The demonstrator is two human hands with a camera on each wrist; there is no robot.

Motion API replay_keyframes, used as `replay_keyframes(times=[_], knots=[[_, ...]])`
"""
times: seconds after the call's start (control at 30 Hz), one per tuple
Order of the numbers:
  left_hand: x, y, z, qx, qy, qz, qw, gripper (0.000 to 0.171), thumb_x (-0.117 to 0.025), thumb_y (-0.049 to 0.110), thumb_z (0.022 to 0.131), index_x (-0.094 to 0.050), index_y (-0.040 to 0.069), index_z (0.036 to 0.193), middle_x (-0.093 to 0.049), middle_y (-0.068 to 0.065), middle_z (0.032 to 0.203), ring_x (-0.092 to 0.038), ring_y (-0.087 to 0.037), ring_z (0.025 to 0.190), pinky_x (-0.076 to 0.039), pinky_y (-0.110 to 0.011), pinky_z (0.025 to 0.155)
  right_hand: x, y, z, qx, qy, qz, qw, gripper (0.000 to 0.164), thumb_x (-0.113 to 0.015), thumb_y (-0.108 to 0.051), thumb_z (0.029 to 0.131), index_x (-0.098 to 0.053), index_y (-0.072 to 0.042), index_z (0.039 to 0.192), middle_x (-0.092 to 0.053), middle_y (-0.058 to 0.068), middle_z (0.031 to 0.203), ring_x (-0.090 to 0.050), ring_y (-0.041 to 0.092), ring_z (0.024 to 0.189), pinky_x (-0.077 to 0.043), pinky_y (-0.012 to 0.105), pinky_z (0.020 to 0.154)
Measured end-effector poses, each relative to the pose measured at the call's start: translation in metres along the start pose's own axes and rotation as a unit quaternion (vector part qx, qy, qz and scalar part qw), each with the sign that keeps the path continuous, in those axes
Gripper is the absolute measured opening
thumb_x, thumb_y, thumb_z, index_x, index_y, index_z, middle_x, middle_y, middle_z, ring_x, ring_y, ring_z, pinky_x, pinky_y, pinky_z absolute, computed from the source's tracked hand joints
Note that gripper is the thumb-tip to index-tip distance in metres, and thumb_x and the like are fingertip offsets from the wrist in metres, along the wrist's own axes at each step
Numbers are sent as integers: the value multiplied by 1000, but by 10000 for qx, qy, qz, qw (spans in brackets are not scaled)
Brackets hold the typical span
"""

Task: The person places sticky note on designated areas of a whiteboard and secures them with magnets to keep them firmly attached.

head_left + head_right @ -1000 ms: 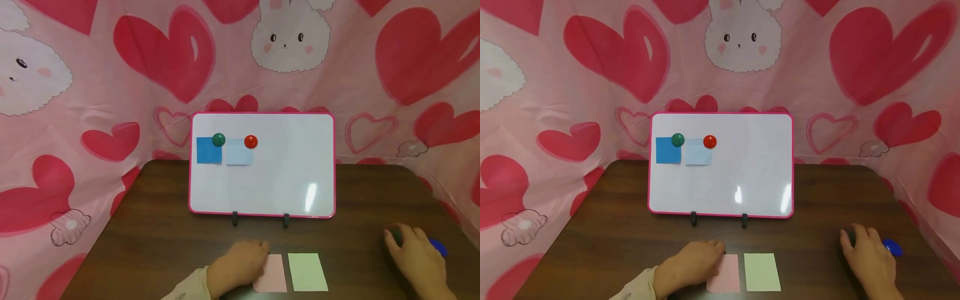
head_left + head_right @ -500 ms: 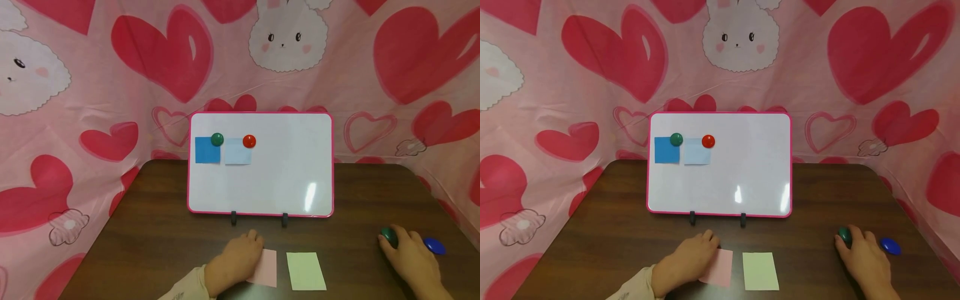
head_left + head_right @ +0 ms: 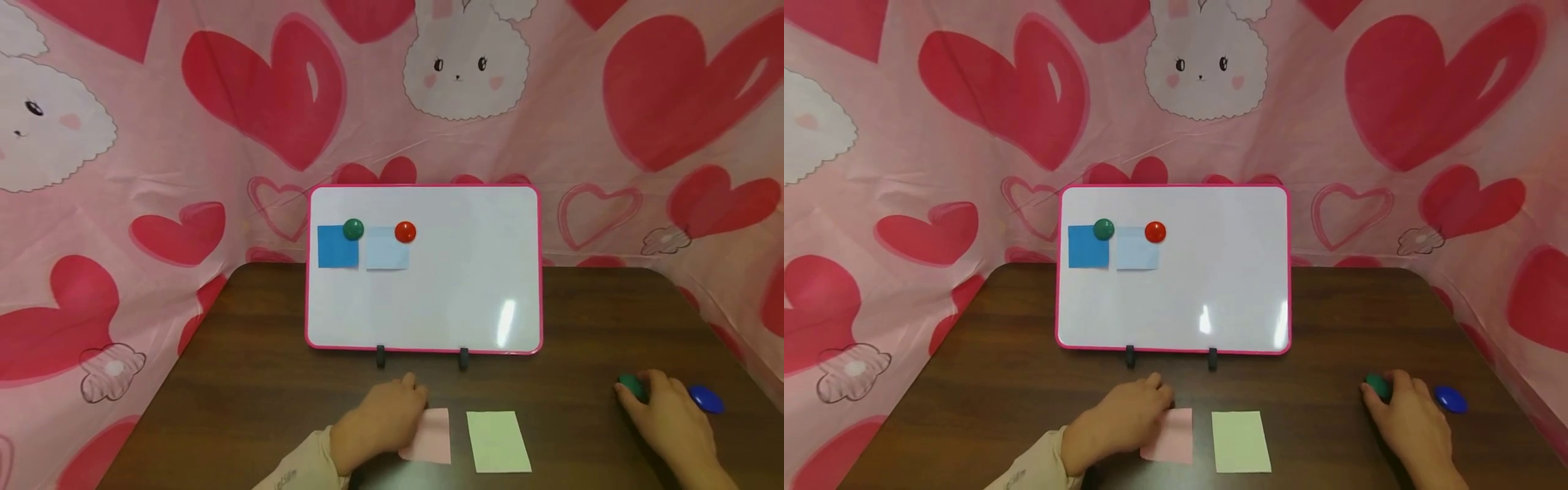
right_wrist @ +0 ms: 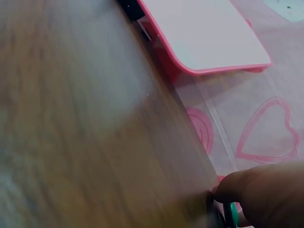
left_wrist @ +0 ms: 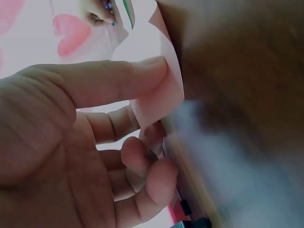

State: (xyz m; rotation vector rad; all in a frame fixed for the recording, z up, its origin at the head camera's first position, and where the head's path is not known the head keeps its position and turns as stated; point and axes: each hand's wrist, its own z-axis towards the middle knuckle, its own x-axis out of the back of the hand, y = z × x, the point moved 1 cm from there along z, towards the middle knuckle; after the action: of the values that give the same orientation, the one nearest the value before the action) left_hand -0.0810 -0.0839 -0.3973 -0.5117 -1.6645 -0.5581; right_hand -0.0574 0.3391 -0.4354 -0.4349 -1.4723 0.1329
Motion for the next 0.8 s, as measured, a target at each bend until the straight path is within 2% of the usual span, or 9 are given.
replay_keyframes(times=[0.17,0.23,0.37,0.47,0.67,0.8], knots=[[1,-7,1,-258,91,-87,9996,17,-76,13,84,-64,15,95,-58,2,82,-58,-11,70,-49,-30,54,1,-1,1,-31,-27,24,10000,67,-57,-45,101,-49,17,123,-50,44,113,-51,59,101,-46,65,67],[2,-9,2,-413,21,-232,9989,18,-78,13,84,-63,17,94,-61,5,80,-59,-8,71,-49,-29,56,2,0,1,-24,-99,2,9999,69,-57,-47,101,-49,18,125,-49,45,115,-50,61,102,-45,67,69],[4,-16,4,-709,-104,-595,9957,16,-76,10,86,-64,20,89,-58,11,74,-52,-5,65,-44,-25,54,3,1,1,26,-196,-3,9998,70,-56,-47,102,-50,19,123,-50,44,112,-51,61,99,-46,66,67],[7,-21,6,-846,-39,-784,9933,15,-73,8,89,-63,19,86,-55,12,73,-49,-5,64,-43,-24,55,3,2,1,63,-149,29,9999,69,-57,-47,101,-52,19,121,-52,43,110,-52,59,97,-47,63,66],[14,-34,8,-773,112,-1131,9905,15,-68,2,91,-69,16,96,-60,7,87,-54,-6,78,-50,-25,69,1,2,-1,153,73,105,9998,63,-62,-45,99,-54,14,119,-53,40,109,-53,56,97,-45,63,66],[18,-44,10,-636,222,-1532,9859,10,-65,3,93,-68,13,94,-62,5,87,-54,-8,77,-51,-26,73,0,0,-1,259,262,142,9992,59,-66,-42,97,-54,12,119,-54,39,108,-53,57,98,-44,64,68]])
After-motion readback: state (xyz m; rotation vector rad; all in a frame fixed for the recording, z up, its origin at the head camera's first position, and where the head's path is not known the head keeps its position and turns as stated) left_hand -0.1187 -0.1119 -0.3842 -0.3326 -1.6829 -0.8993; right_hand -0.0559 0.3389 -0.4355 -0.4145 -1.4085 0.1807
